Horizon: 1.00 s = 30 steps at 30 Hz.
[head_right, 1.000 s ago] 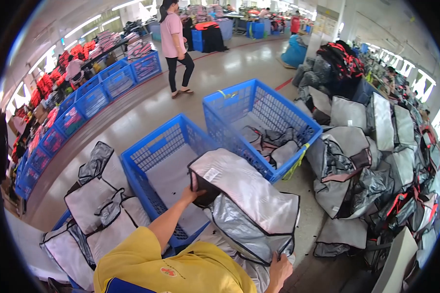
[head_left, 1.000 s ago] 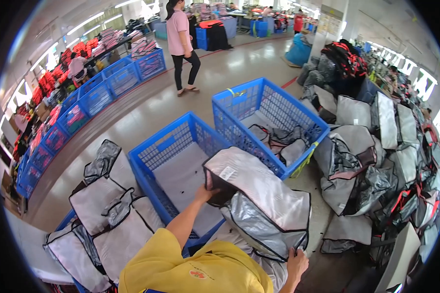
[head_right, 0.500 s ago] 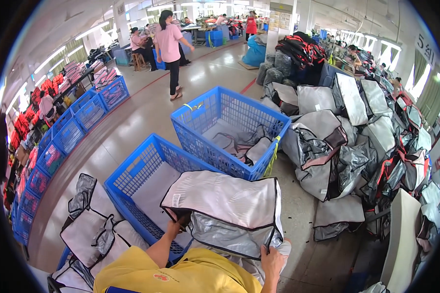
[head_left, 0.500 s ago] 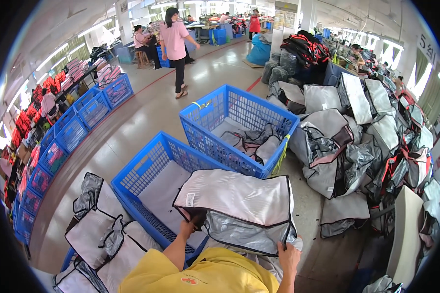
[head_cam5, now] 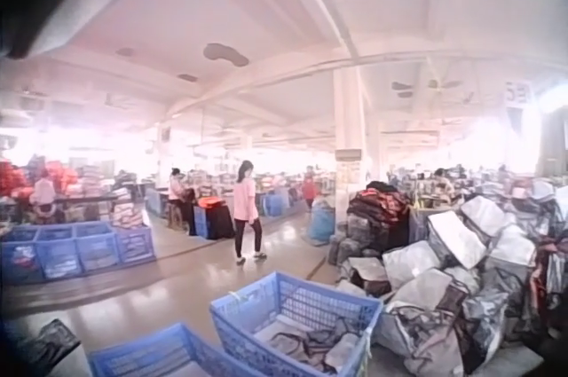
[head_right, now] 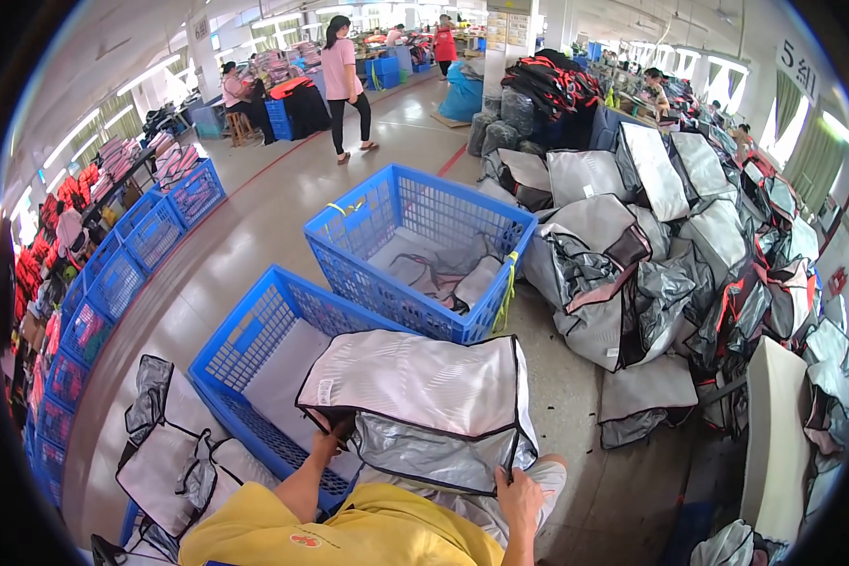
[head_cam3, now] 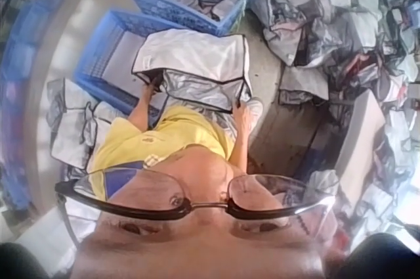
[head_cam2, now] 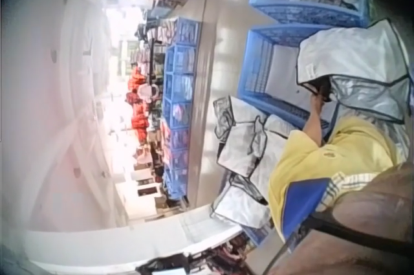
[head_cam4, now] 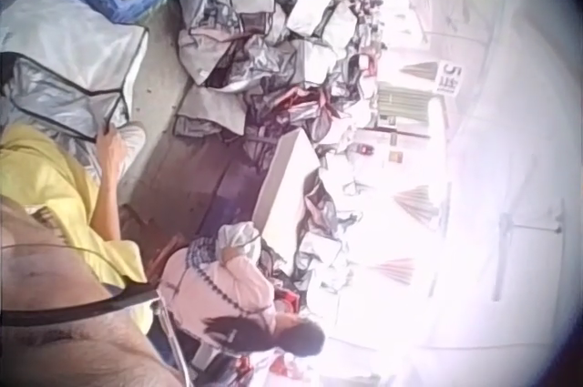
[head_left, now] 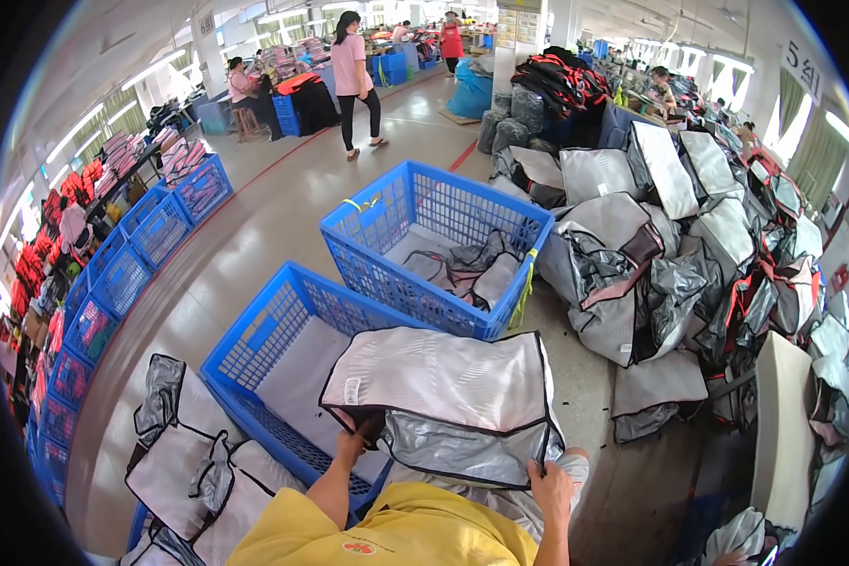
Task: Organizing and inspecting large bags in a factory environment.
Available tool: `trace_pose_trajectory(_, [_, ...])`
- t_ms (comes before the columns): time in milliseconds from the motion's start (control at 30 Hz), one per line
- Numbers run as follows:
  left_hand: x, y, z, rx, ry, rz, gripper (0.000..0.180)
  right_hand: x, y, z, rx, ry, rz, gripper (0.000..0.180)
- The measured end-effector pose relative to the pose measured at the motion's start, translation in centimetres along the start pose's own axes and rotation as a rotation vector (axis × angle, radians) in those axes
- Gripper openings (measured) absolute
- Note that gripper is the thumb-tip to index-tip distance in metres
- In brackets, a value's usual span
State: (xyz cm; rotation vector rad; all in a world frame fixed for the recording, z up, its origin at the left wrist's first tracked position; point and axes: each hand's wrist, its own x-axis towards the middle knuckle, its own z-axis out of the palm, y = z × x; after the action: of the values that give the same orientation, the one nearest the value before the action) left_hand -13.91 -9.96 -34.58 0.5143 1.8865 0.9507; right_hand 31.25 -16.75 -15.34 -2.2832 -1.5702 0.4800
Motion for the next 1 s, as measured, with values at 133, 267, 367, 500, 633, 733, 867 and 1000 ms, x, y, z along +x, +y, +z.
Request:
trace_pose_trajectory(133, [0.1,-0.2,-0.2,0.013,-0.024,0.008,0.047,0.1,0.0,0.1,-0.002,-0.012,-0.014,0.049])
trace_pose_trajectory(267, [-0.2,0.3,-0.1,0.055,-0.008,0.018,0.046,0.4,0.1,0.3,0.008,-0.015,-0.036,0.049])
trace_pose_trajectory(367, [-0.6,0.8,0.0,0.056,0.004,0.004,0.045,0.9,0.1,0.4,0.036,-0.031,-0.027,0.049])
trace_pose_trajectory(500, [-0.6,0.8,0.2,0.008,0.014,-0.025,0.047,1.9,0.6,1.2,0.078,-0.068,0.008,0.049])
trace_pose_trajectory(633, [-0.5,1.3,0.7,0.034,0.03,-0.043,0.053,2.6,0.9,1.8,0.104,-0.047,0.022,0.049])
trace_pose_trajectory(733, [-0.7,2.2,1.0,0.02,-0.029,-0.075,0.057,3.6,1.5,1.8,0.149,-0.067,0.069,0.051])
trace_pose_trajectory(867, [-1.1,4.2,1.6,0.163,-0.011,-0.103,0.056,4.7,2.2,2.1,0.237,-0.137,0.175,0.055])
trace_pose_trajectory(1000, [-1.8,4.9,-1.1,0.222,-0.028,-0.07,0.06,6.0,3.6,3.6,0.251,-0.263,0.222,0.055])
